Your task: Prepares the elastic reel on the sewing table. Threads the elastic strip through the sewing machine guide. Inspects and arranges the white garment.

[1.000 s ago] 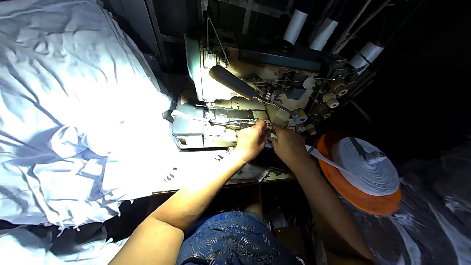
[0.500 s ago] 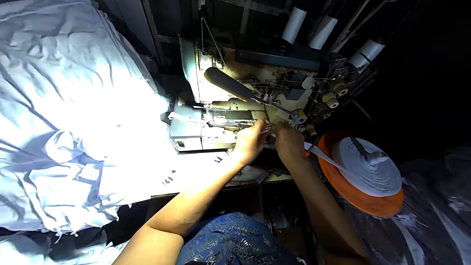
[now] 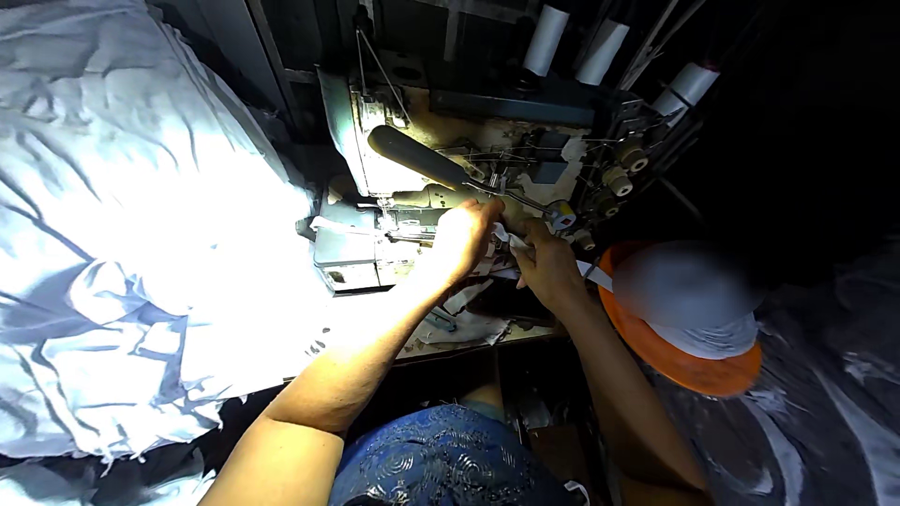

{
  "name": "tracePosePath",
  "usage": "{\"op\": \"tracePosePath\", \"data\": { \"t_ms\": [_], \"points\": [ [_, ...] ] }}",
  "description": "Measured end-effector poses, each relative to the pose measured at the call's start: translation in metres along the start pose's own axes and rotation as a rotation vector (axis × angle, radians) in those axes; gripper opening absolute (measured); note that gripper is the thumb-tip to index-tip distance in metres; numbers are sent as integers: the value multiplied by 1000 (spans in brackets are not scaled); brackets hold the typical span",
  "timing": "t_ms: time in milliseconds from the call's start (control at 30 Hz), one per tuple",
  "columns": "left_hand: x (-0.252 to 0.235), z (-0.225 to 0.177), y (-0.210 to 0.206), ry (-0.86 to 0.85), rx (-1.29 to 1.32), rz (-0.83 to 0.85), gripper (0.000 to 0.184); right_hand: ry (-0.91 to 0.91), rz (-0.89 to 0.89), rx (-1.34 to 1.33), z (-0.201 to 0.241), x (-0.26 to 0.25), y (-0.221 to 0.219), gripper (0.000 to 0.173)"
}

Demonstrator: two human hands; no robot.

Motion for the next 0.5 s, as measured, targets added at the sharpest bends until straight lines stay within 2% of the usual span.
{"op": "tracePosePath", "data": {
  "t_ms": [67,167,333,500],
  "points": [
    [-7,5,-2,84,34,59,22,1,-22,-48,-1,-1,0,39],
    [-8,6,1,105,15,28,25,0,-72,-107,-3,-2,-1,36],
    [-2,0,6,35,-38,5,13,-15,-29,42,-4,1,-12,37],
    [19,9,5,29,-42,-23,20,161,-292,126,5,20,1,36]
  ]
}}
Point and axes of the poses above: each hand's wrist, its own x-axis away from the middle knuckle, its own y-axis out of the back of the hand, z = x × y, the point moved 8 cm from there along -x, towards the middle knuckle, and after that the axes turned 4 degrees about y, right-handed, at the moved point
